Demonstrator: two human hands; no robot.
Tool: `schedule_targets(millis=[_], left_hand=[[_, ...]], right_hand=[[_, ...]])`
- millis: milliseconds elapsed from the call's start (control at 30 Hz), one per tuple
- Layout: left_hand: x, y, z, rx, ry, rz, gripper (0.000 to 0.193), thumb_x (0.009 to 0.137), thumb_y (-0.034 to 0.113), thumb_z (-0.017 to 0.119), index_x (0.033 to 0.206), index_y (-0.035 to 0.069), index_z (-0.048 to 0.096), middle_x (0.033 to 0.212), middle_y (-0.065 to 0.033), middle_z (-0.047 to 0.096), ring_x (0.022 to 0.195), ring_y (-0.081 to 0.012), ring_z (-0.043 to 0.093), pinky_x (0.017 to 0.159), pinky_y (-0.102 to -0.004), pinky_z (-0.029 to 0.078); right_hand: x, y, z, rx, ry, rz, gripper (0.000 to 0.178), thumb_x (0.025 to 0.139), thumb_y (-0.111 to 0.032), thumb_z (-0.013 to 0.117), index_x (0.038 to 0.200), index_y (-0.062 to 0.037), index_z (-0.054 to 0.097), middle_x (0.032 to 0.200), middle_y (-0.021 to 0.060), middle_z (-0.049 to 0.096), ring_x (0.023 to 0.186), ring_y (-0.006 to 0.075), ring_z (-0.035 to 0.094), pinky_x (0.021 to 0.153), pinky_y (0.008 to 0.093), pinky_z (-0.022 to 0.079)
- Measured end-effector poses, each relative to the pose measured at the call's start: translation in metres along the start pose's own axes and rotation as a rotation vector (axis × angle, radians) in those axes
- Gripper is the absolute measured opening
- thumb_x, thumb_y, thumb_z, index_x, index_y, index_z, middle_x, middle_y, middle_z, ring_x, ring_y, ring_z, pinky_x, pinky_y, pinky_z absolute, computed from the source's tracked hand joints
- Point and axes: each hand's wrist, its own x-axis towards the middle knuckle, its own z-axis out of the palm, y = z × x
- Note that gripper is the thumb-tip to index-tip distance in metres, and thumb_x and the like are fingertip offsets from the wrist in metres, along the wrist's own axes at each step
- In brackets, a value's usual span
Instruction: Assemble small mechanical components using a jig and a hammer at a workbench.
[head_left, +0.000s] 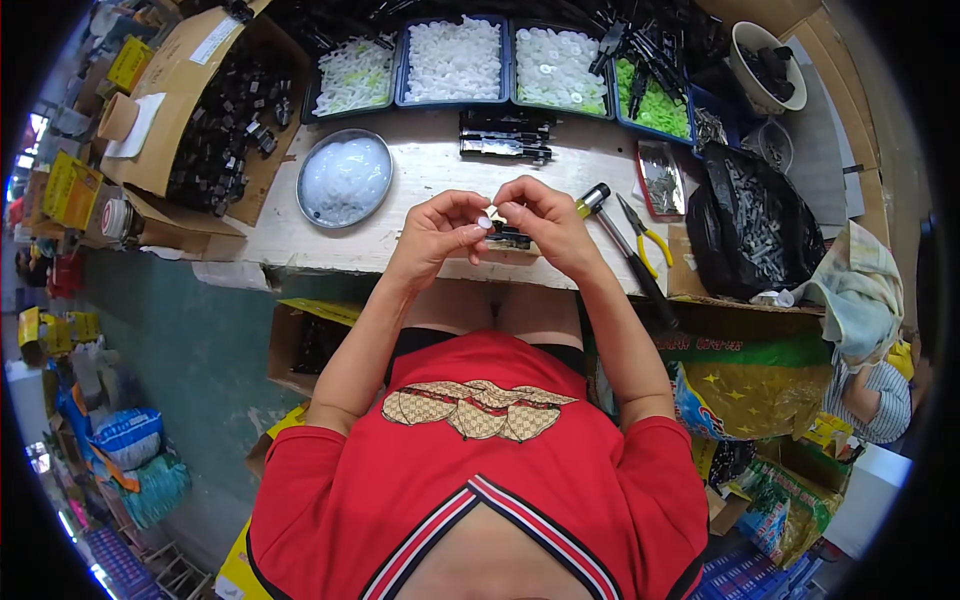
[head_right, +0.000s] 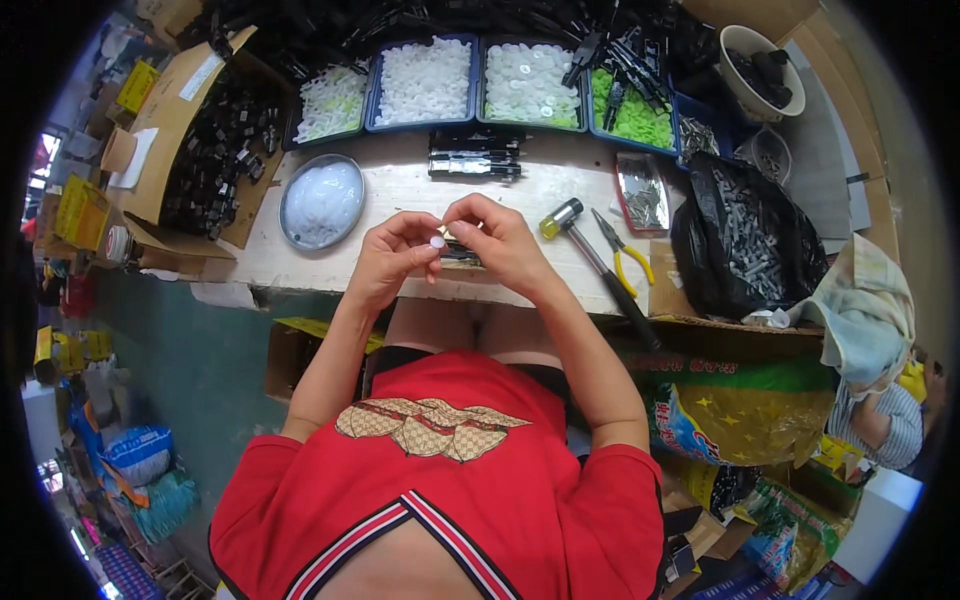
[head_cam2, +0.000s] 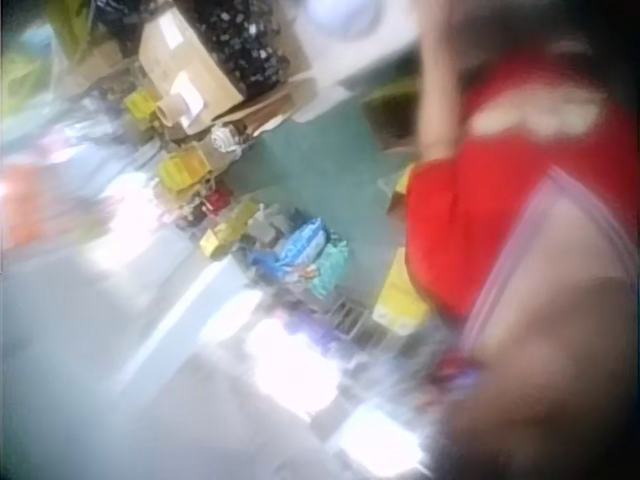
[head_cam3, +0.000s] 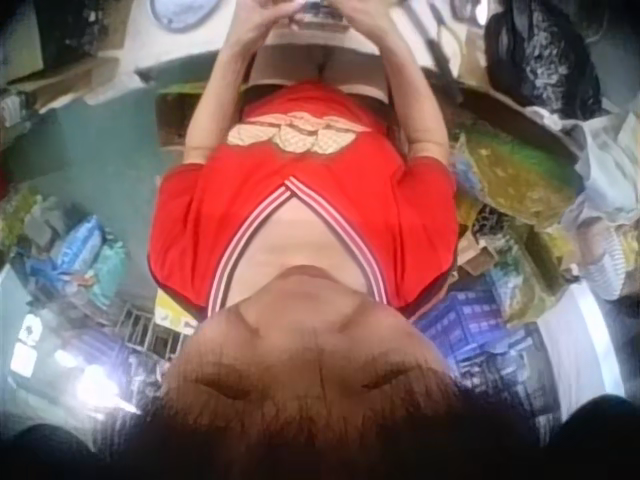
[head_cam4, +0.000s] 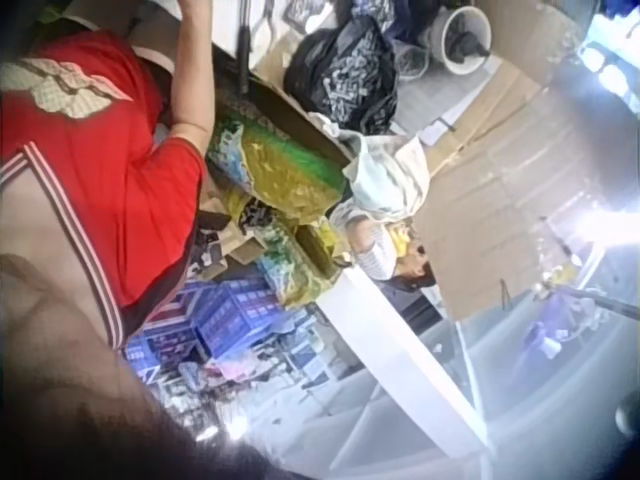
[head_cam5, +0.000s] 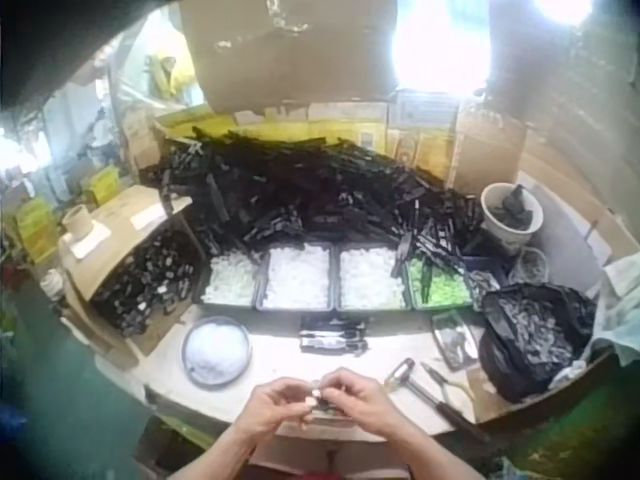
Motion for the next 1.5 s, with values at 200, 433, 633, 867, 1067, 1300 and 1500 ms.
schedule_targets(millis=[200,433,633,867,1067,1300,1500], left_hand=[[-0.002,-0.001,0.0,0.005,0.007,0.013,0.031,0.078,-0.001,0.062,0.108,0.0,0.054,0.086,-0.0064,0.059,0.066,-0.0123,0.061,0.053,-0.023,0.051],[-0.002,-0.005,0.0,-0.013,0.053,0.055,0.028,0.08,0.001,0.062,0.107,0.0,0.056,0.083,-0.0066,0.06,0.065,-0.0109,0.059,0.053,-0.0226,0.051],[-0.007,-0.014,-0.001,-0.124,0.119,0.057,0.02,0.082,0.004,0.06,0.102,-0.001,0.06,0.079,-0.0067,0.062,0.063,-0.0102,0.058,0.051,-0.0225,0.05],[-0.011,-0.012,0.006,-0.05,0.181,0.082,0.02,0.082,0.006,0.061,0.101,-0.001,0.06,0.077,-0.0049,0.061,0.06,-0.0081,0.057,0.048,-0.02,0.048],[-0.01,-0.001,-0.013,0.385,0.348,0.215,0.02,0.081,0.007,0.064,0.099,0.0,0.062,0.074,0.0015,0.052,0.055,-0.0022,0.044,0.047,-0.0162,0.036],[-0.008,-0.006,-0.026,0.683,0.342,0.244,0.015,0.076,0.004,0.065,0.091,0.001,0.065,0.074,-0.0008,0.054,0.058,-0.0048,0.046,0.051,-0.0184,0.038],[-0.003,-0.009,-0.032,0.838,0.275,0.228,0.019,0.071,0.003,0.067,0.089,0.004,0.066,0.073,-0.0043,0.056,0.061,-0.011,0.052,0.056,-0.0232,0.042]], right_hand=[[0.001,-0.003,0.007,-0.177,-0.028,-0.027,0.008,0.087,-0.01,0.054,0.091,-0.003,0.056,0.083,-0.0016,0.054,0.075,0.0059,0.048,0.067,0.0202,0.04],[-0.001,-0.001,0.018,-0.458,0.107,-0.267,0.006,0.083,-0.005,0.056,0.086,0.0003,0.058,0.079,0.0063,0.055,0.071,0.0135,0.053,0.062,0.0238,0.042],[-0.006,0.006,0.027,-0.444,0.212,-0.345,0.007,0.079,-0.002,0.059,0.085,-0.0006,0.058,0.079,0.0086,0.055,0.073,0.02,0.054,0.063,0.0277,0.043],[0.0,0.019,0.033,-0.492,0.238,-0.411,0.007,0.078,-0.002,0.059,0.083,-0.0019,0.055,0.077,0.0084,0.052,0.073,0.0226,0.052,0.065,0.0309,0.041],[0.004,0.031,0.026,-0.768,0.204,-0.424,0.006,0.076,-0.008,0.059,0.08,-0.0092,0.055,0.078,0.0031,0.05,0.08,0.0218,0.047,0.069,0.0343,0.03],[0.01,0.043,0.033,-0.994,0.142,-0.438,0.007,0.077,-0.009,0.059,0.082,-0.0102,0.055,0.08,0.0023,0.05,0.081,0.021,0.046,0.072,0.0351,0.029],[0.01,0.047,0.034,-1.161,0.113,-0.456,0.008,0.077,-0.01,0.058,0.084,-0.0108,0.055,0.083,0.0018,0.051,0.084,0.0211,0.046,0.073,0.0355,0.029]])
